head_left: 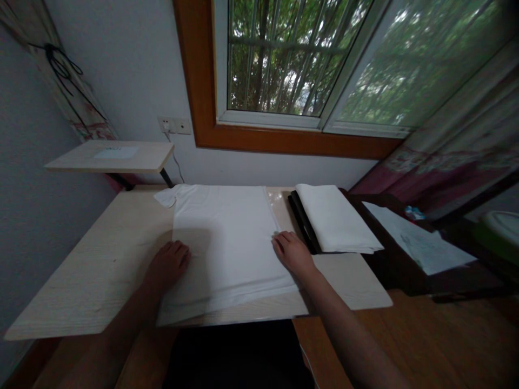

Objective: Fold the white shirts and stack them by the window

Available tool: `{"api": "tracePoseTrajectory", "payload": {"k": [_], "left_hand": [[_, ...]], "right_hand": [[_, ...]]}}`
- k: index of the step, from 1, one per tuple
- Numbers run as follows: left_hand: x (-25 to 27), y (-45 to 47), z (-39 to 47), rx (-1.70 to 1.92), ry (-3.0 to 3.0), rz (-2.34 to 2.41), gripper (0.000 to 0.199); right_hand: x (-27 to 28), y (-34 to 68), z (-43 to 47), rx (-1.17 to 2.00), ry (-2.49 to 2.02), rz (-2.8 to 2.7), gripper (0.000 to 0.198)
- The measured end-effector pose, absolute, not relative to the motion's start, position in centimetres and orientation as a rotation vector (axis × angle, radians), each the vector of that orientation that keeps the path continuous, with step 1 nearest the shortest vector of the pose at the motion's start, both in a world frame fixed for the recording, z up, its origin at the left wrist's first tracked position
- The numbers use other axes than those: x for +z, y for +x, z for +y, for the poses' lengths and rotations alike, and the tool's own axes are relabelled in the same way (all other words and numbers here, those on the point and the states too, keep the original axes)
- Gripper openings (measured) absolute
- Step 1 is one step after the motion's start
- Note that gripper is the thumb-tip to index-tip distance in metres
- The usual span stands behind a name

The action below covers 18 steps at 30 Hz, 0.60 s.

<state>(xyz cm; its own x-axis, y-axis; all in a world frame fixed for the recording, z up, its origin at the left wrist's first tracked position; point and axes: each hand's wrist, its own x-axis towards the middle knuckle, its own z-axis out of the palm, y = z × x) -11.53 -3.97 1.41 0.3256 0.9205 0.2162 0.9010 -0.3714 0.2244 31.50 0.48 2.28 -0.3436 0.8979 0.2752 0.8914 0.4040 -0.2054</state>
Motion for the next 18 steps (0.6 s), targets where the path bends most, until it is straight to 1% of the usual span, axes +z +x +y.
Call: {"api": "tracePoseTrajectory", "payload": {"k": [6, 9, 12, 18], "left_hand": [[1.4, -13.4, -5.9, 0.456, 2.452, 1.664, 0.032], [1.9, -14.5, -7.1, 0.44, 2.416, 1.58, 0.029], [2.5, -15.6, -8.1, 0.362, 2.399, 1.51, 0.031], [3.5, -16.2, -8.7, 0.084, 2.288, 1.437, 0.045]], "right_hand": [[2.5, 32.7, -1.4, -0.003, -1.564, -2.336, 0.031], [2.9, 33.2, -2.7, 0.05, -1.579, -2.368, 0.03], [3.9, 33.6, -3.9, 0.169, -1.578, -2.453, 0.03], [6.1, 33.4, -5.7, 0.502, -1.44, -2.653, 0.036]]}}
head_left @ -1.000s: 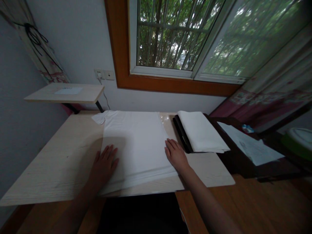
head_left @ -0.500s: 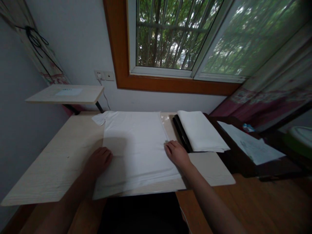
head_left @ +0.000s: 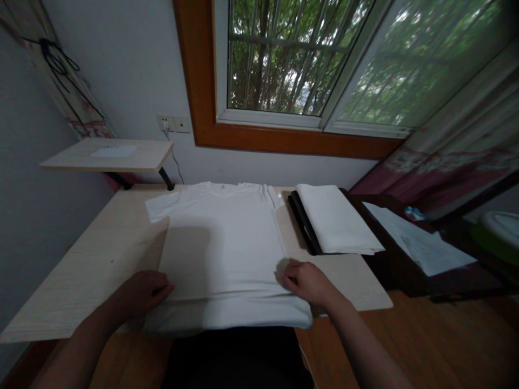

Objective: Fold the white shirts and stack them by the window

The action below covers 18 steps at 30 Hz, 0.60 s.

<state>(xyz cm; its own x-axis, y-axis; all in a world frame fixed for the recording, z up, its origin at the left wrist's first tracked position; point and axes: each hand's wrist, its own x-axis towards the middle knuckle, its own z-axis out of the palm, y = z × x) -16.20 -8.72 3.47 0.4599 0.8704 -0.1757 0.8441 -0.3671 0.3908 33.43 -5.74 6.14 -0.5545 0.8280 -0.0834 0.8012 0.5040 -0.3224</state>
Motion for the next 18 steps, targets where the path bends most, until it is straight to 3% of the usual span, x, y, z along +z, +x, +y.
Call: {"api": "tracePoseTrajectory", "payload": {"k": [4, 9, 18], "left_hand": [[4.2, -14.5, -7.4, 0.202, 2.258, 1.541, 0.042], [3.4, -10.5, -3.2, 0.463, 2.461, 1.621, 0.044], [-1.0, -5.5, 2.2, 0.329, 2.475, 2.068, 0.057]], "right_hand": [[6.4, 32.0, -5.0, 0.567, -1.348, -2.709, 0.038], [5.1, 27.6, -1.4, 0.362, -1.24, -2.491, 0.033], [0.4, 20.1, 4.5, 0.115, -1.326, -2.412, 0.057]]}}
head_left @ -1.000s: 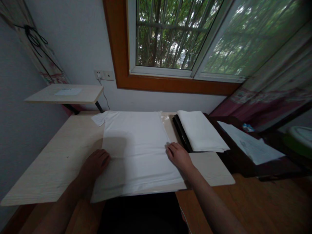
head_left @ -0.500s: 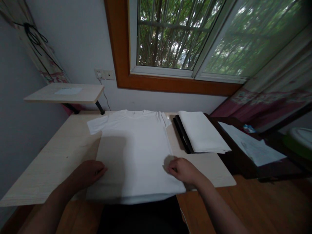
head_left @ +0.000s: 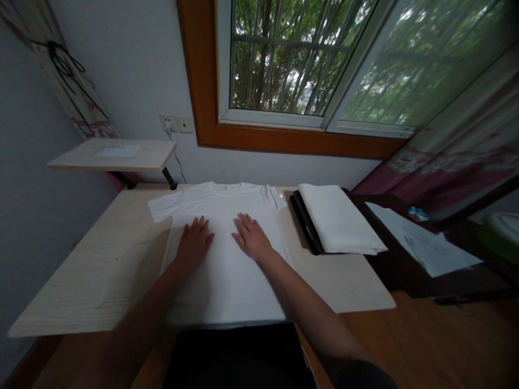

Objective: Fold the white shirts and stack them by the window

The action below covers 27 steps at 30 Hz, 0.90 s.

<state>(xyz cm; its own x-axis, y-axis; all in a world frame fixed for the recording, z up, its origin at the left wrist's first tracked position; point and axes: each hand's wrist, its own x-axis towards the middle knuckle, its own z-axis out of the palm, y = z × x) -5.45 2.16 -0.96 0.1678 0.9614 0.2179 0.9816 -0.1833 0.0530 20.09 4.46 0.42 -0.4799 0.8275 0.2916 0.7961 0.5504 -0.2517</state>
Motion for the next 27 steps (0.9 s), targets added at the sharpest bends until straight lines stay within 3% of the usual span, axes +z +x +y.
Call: {"api": "tracePoseTrajectory", "payload": {"k": [15, 27], "left_hand": [[-1.8, -7.3, 0.3, -0.284, -2.269, -1.953, 0.06], [-1.9, -7.4, -5.9, -0.352, -2.313, -1.882, 0.057]], "right_hand": [[-0.8, 25.0, 4.1, -0.001, -1.649, -2.246, 0.05], [-1.8, 25.3, -3.0, -0.112, -1.656, -2.29, 0.053]]}}
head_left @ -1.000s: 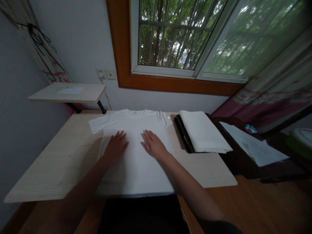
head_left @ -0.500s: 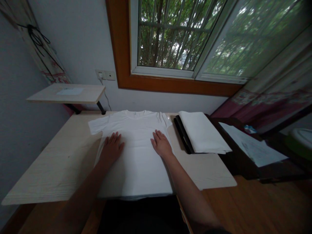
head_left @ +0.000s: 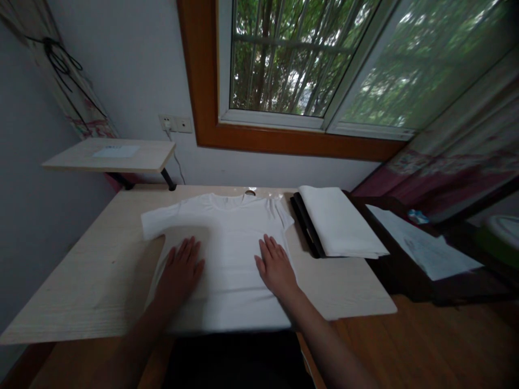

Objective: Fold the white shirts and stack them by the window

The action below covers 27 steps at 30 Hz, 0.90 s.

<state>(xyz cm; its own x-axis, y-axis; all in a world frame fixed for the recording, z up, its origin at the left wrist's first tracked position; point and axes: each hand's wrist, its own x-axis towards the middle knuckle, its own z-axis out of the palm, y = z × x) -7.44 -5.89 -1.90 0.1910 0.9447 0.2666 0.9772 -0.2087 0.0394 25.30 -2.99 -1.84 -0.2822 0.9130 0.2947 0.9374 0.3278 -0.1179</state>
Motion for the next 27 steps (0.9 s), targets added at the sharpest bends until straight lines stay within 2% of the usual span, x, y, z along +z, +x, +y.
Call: {"api": "tracePoseTrajectory", "payload": {"k": [9, 13, 20, 27], "left_hand": [[-1.9, -8.4, -8.6, -0.393, -2.366, -1.82, 0.052], [0.0, -9.8, -5.3, -0.486, -2.397, -1.8, 0.046], [0.3, -11.1, 1.6, -0.468, -2.126, -2.067, 0.057], [-1.4, -13.2, 2.2, -0.274, -2.038, -2.184, 0.063]], "right_hand": [[-0.1, 25.1, -6.1, -0.057, -1.644, -2.258, 0.049], [1.9, 26.7, -2.3, 0.005, -1.619, -2.178, 0.048], [1.1, 29.3, 6.8, -0.038, -1.74, -2.081, 0.048], [-0.5, 29.2, 7.1, -0.145, -1.837, -2.131, 0.052]]}}
